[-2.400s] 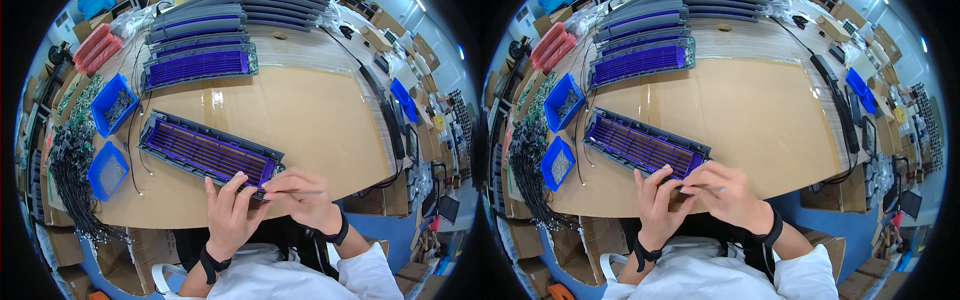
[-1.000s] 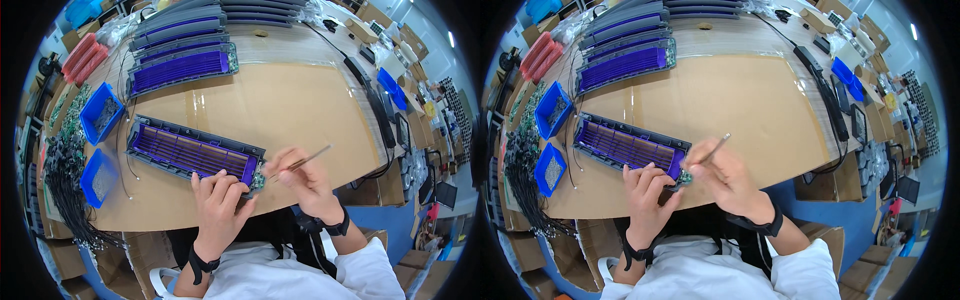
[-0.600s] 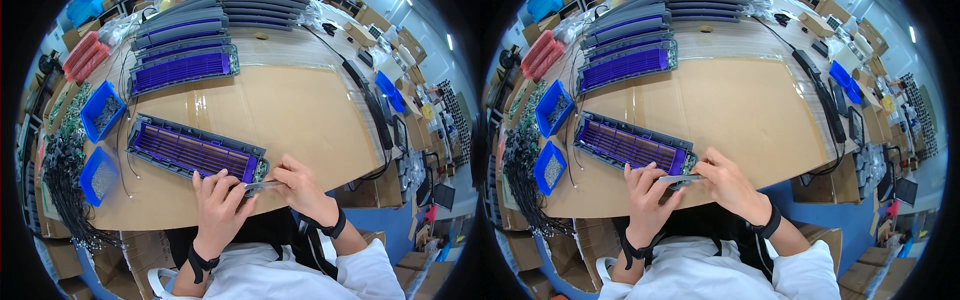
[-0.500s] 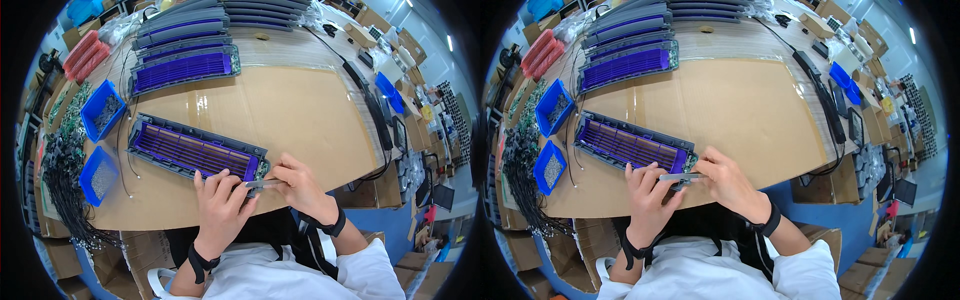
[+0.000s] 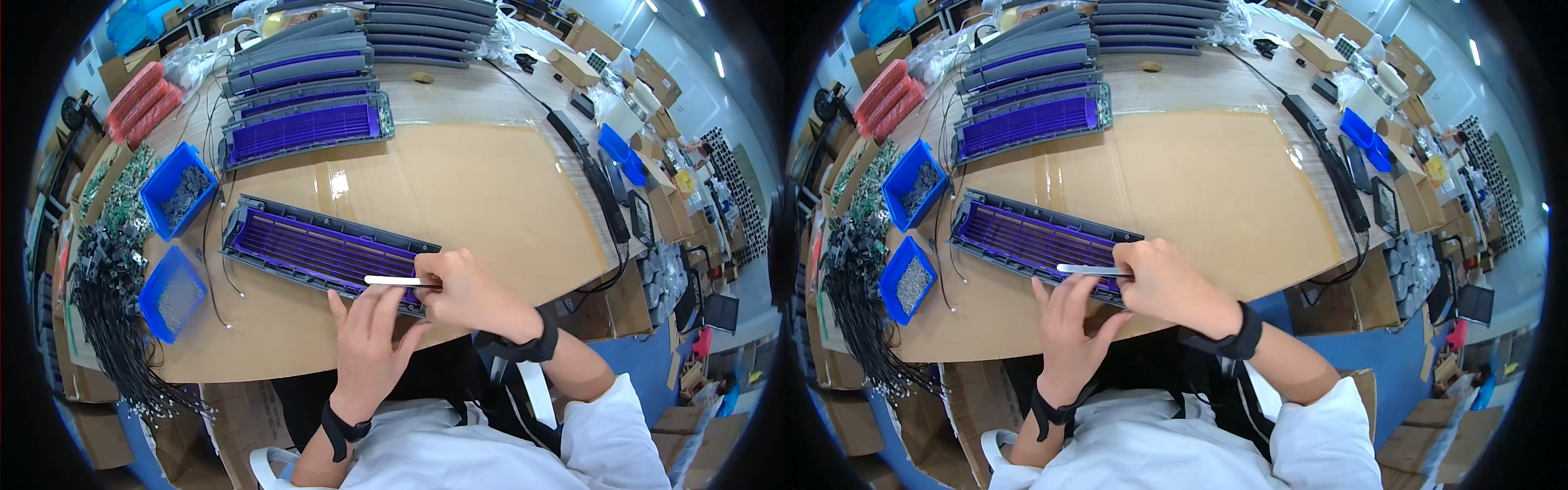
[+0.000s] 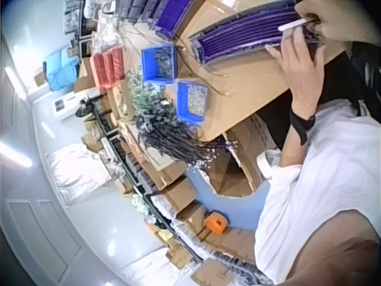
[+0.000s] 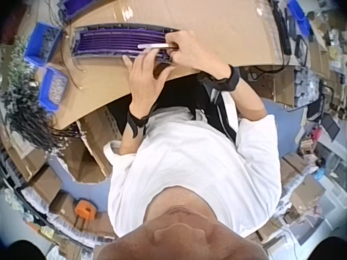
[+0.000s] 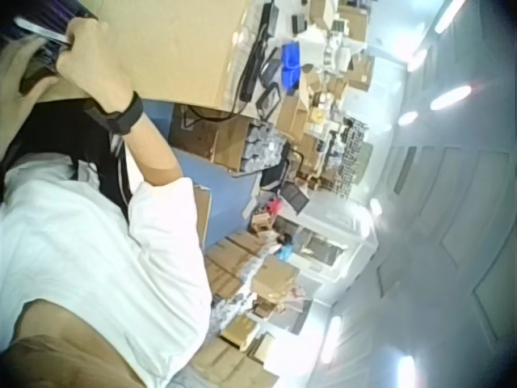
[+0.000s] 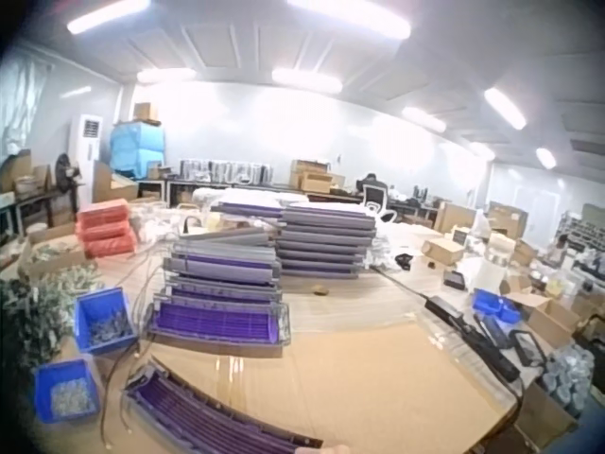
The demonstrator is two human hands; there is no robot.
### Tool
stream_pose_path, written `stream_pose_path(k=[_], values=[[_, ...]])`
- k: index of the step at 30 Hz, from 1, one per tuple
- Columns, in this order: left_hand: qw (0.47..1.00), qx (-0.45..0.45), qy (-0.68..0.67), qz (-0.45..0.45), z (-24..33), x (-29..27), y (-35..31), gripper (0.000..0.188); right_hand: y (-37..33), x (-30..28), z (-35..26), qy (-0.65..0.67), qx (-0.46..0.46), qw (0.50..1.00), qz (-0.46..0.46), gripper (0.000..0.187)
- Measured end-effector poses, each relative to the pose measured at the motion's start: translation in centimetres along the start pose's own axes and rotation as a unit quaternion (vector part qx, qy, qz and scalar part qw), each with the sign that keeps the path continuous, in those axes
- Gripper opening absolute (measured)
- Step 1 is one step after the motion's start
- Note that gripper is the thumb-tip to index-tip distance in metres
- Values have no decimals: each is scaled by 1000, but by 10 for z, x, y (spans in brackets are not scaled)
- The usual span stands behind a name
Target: The person uses a screwdriver to tighten screws on the circuit board of a purple electronic component. They then pick up a stack of these components and place them into a cardboard box. The person repeats this process with another component, performing the same assembly and packing actions.
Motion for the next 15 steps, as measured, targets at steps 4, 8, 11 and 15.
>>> stream_pose_path(k=[4,8,11,15], values=[[1000,-29,1,9,-1,-20,-4,71,12,-22,-6,30,-18,999,4,18],[999,-36,12,13,-2,-37,-12,63,34,-27,-7,-97,-93,990,38,27],[998,-42,36,23,1,-48,-16,53,53,-16,-7,-181,-104,977,-45,29],[997,-54,32,50,-5,-63,-24,43,37,-22,-19,-230,-136,960,-79,22]])
Point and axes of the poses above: each hand's wrist, its own y-axis towards the middle knuckle, its own x-axis out of the palm, z = x × y, the point moved 1 cm from there along y, towards the middle knuckle, and after that the axes turned 2 degrees about x, right-handed, at the moved point
